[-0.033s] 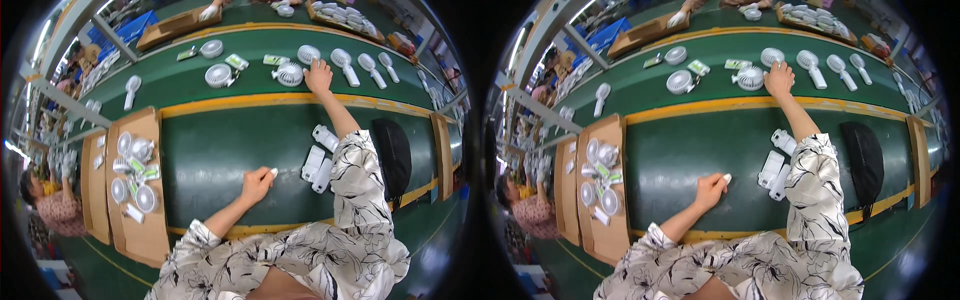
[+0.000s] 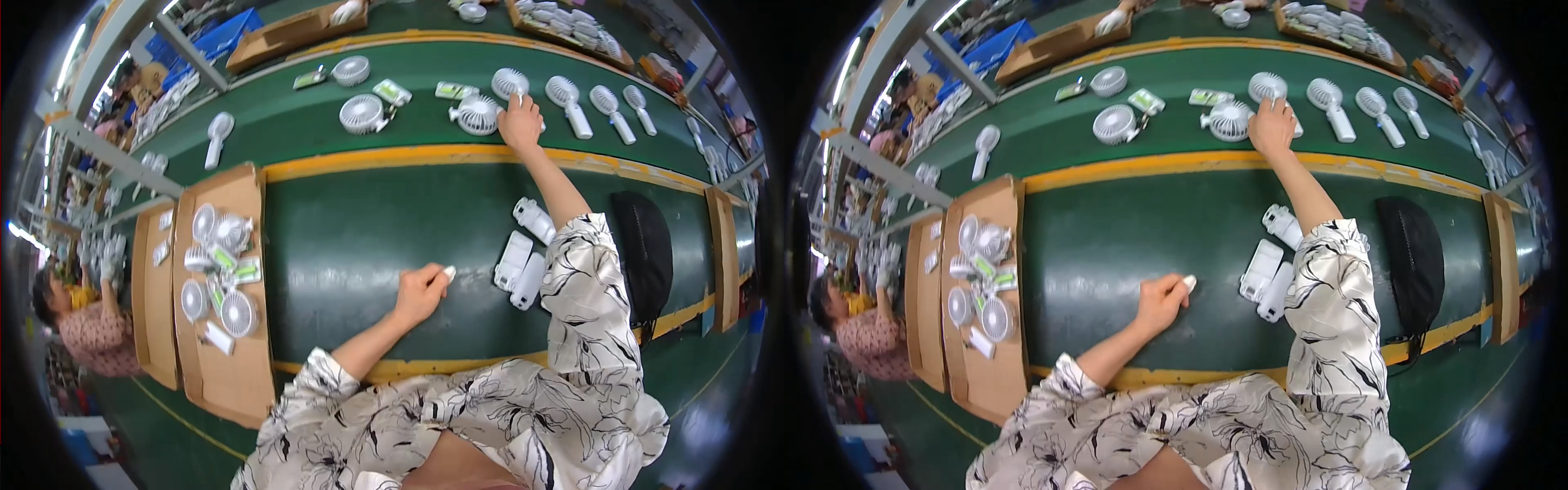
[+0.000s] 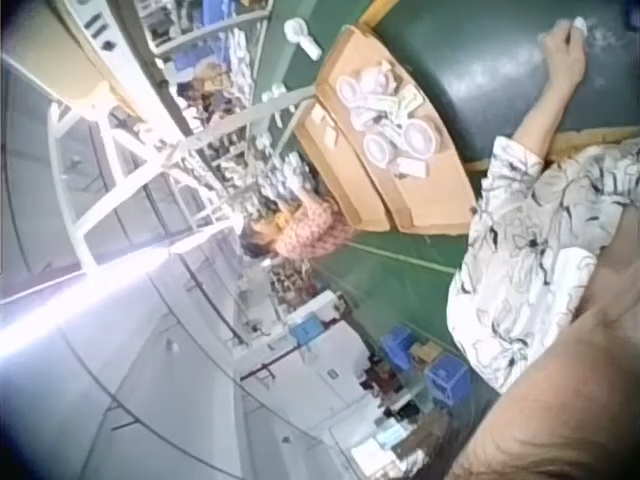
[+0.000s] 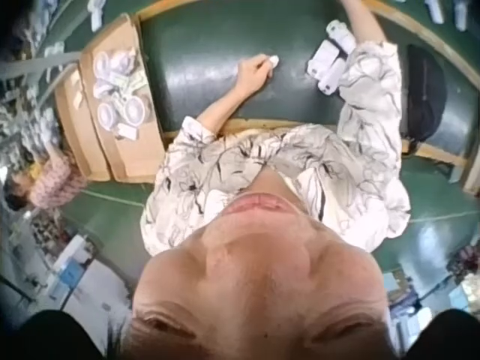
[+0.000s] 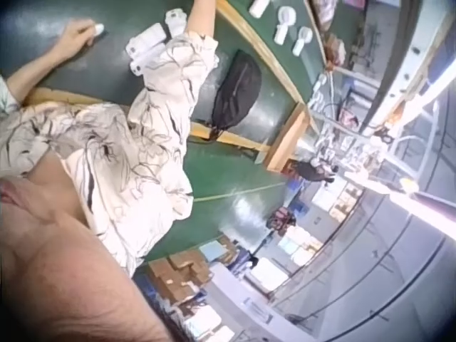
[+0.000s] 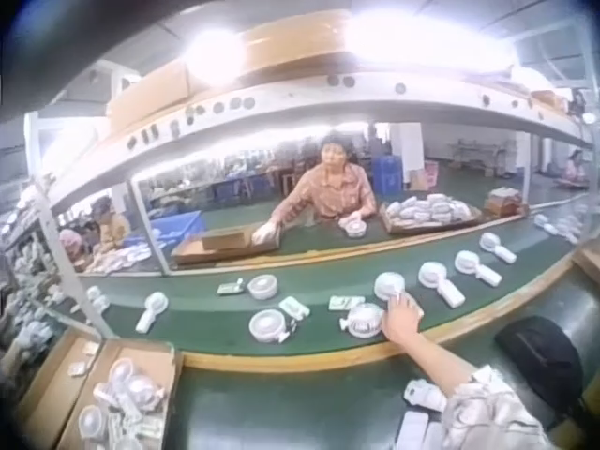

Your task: The person assembles portable fans by positioning circuit boards, batteries, and fan heads into plastic handle housings, snapping the casing halves together by hand, and placing the assembled fans onto the conveyor belt.

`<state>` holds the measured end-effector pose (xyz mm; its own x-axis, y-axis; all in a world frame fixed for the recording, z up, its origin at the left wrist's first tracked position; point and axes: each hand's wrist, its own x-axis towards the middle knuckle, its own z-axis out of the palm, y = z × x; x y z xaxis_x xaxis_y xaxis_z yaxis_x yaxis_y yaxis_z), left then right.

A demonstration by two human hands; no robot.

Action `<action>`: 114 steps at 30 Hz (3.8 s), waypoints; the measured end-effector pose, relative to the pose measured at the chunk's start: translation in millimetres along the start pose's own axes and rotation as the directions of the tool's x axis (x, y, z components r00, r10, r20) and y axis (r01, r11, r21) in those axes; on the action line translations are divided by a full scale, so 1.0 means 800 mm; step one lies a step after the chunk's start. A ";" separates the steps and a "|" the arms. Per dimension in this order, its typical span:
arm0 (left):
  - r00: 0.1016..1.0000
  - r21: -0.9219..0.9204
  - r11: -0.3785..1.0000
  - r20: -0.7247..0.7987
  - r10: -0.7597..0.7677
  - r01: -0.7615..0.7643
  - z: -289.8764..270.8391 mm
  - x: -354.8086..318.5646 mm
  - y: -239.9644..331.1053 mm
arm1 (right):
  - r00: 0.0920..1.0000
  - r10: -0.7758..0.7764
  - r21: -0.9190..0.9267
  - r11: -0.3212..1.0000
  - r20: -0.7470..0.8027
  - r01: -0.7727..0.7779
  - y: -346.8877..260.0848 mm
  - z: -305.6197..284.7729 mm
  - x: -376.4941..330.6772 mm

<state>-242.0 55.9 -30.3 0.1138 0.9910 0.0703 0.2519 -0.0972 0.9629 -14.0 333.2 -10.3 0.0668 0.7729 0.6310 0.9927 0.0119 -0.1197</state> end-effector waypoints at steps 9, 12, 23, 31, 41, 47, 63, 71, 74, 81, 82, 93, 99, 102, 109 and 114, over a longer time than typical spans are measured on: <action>0.972 0.205 0.952 0.118 0.205 -0.226 -0.067 0.135 -0.002 | 0.861 0.323 0.205 0.882 0.392 -0.424 -0.009 0.001 -0.010; 0.935 0.626 0.708 0.106 0.338 -0.327 -0.129 0.219 0.001 | 0.820 0.323 0.205 0.865 0.473 -0.459 -0.011 0.003 0.001; 0.999 0.882 0.471 0.033 -0.020 -0.020 -0.113 0.378 -0.005 | 0.700 0.353 0.122 0.839 0.621 -0.531 -0.056 0.011 0.008; 0.977 -0.117 0.986 -0.166 -0.134 0.115 -0.176 0.374 -0.049 | 0.617 0.171 0.552 0.311 0.768 -0.774 -0.092 -0.028 -0.025; 0.905 0.095 0.995 -0.422 0.059 -0.020 -0.375 0.128 0.100 | 0.890 -0.046 0.816 0.422 0.454 -0.394 -0.134 -0.137 -0.130; 0.838 0.746 0.563 -0.521 0.161 0.356 -0.482 0.026 0.002 | 0.847 -0.525 0.602 0.649 -0.088 0.465 -0.151 -0.214 -0.225; 0.848 0.704 0.523 0.526 0.072 -0.481 -0.170 0.004 0.078 | 0.902 -0.409 0.410 0.853 0.137 0.324 -0.023 -0.309 -0.314; 0.800 0.742 0.405 0.599 -0.040 -0.535 -0.129 -0.023 0.037 | 0.800 -0.396 0.356 0.902 0.450 0.246 -0.086 -0.280 -0.294; 0.794 0.739 0.438 0.601 -0.087 -0.511 -0.127 -0.021 0.039 | 0.766 -0.414 0.374 0.895 0.491 0.244 -0.089 -0.282 -0.293; 0.802 0.510 0.859 0.493 -0.337 0.048 -0.127 0.025 0.065 | 0.855 -0.185 0.752 0.586 0.485 -0.300 -0.061 -0.280 -0.289; 0.750 0.288 0.920 0.539 -0.384 0.264 -0.128 0.034 0.065 | 0.891 -0.154 0.800 0.523 0.427 -0.293 -0.049 -0.278 -0.280; 0.714 -0.473 0.568 0.616 -0.333 0.673 0.021 0.005 0.072 | 0.813 0.250 0.845 -0.045 0.526 -0.532 0.030 -0.279 -0.209; 0.756 -0.420 0.671 0.561 -0.337 0.611 0.045 -0.036 0.062 | 0.767 0.078 0.762 0.083 0.637 -0.642 0.000 -0.248 -0.212; 0.760 -0.399 0.687 0.544 -0.356 0.607 0.041 -0.048 0.068 | 0.762 -0.001 0.751 0.171 0.648 -0.638 -0.028 -0.232 -0.218; 0.815 -0.433 0.729 0.496 -0.298 0.530 0.020 -0.059 0.047 | 0.808 -0.060 0.786 0.287 0.585 -0.548 -0.055 -0.207 -0.239; 0.909 -0.266 0.916 0.369 -0.191 0.301 0.026 -0.054 0.024 | 0.879 -0.023 0.847 0.281 0.477 -0.452 -0.070 -0.206 -0.242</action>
<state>-222.5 9.6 -20.6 0.4102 0.8859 -0.2167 0.0096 0.2334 0.9723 -65.9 78.6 0.5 -0.0116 0.9813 0.1920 0.1637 0.1913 -0.9678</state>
